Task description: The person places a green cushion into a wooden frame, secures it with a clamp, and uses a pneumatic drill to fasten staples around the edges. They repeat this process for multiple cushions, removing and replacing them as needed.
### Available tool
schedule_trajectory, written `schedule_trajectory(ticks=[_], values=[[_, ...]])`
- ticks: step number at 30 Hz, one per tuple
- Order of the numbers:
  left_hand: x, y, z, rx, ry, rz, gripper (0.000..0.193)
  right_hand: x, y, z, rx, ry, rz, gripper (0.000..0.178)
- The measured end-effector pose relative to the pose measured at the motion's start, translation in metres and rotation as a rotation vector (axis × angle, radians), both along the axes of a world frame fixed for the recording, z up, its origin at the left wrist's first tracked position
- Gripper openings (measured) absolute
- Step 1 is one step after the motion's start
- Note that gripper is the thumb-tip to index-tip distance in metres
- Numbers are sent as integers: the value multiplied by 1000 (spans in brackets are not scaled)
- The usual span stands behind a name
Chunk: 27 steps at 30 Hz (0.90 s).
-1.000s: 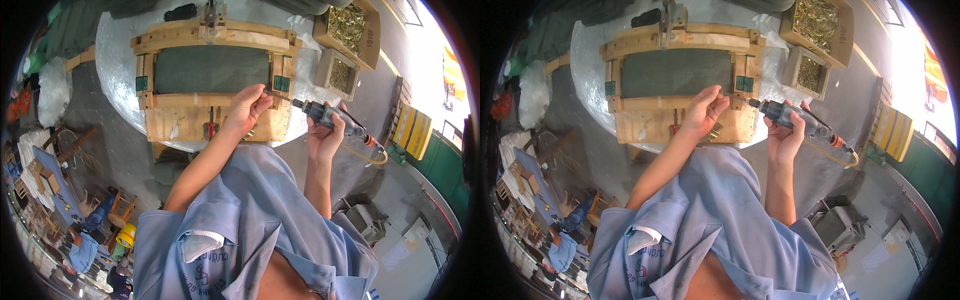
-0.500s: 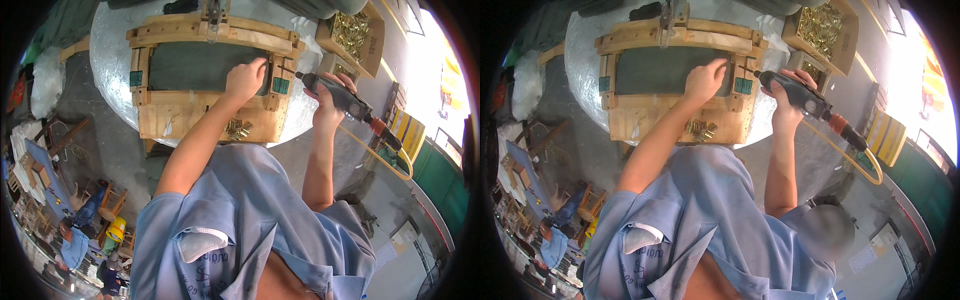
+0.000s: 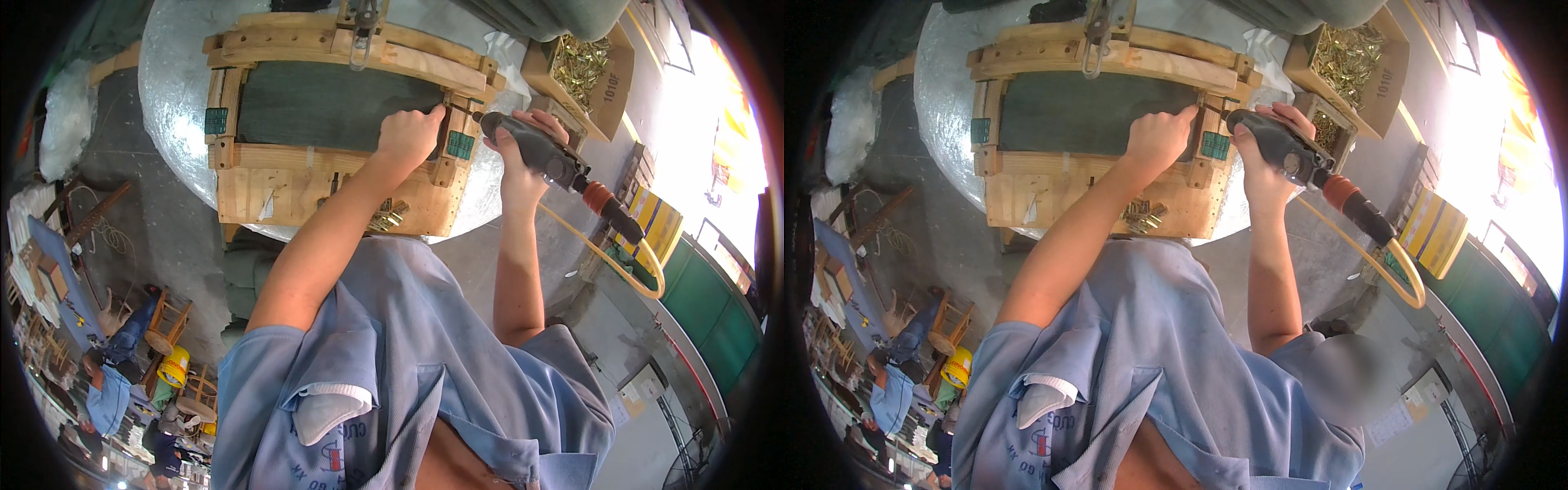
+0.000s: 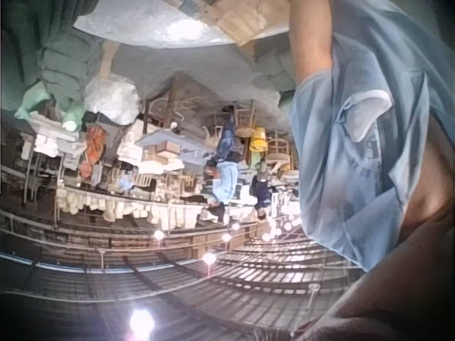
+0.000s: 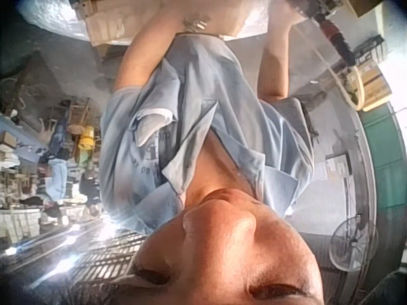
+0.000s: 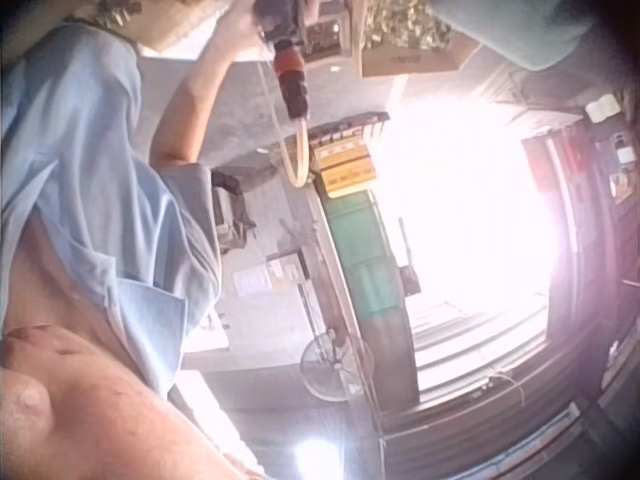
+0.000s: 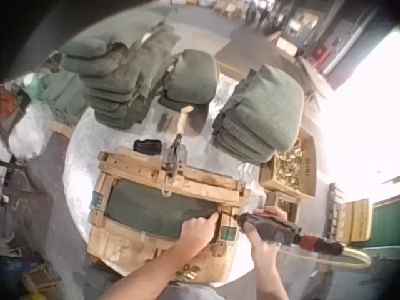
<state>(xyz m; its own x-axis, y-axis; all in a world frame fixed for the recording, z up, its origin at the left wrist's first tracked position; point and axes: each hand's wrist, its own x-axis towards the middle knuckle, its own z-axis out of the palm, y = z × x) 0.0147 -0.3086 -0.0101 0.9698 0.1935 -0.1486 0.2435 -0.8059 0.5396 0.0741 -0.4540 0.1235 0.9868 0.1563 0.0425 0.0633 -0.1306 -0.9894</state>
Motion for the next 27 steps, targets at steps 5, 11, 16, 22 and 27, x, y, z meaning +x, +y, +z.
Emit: schedule_trajectory(ticks=[5,11,16,22,27], values=[[-1,1,0,3,-39,-8,33,-2,10,-7,-166,-110,27,60],[-4,6,-4,-91,-186,52,32,16,33,4,-213,-75,31,56],[-3,6,-7,-136,-188,67,31,11,28,10,-210,-29,17,59],[-5,6,-6,-159,-177,68,31,5,18,6,-129,-56,-27,61],[-3,7,-6,-152,-152,59,31,7,14,5,-39,-46,-50,61]])
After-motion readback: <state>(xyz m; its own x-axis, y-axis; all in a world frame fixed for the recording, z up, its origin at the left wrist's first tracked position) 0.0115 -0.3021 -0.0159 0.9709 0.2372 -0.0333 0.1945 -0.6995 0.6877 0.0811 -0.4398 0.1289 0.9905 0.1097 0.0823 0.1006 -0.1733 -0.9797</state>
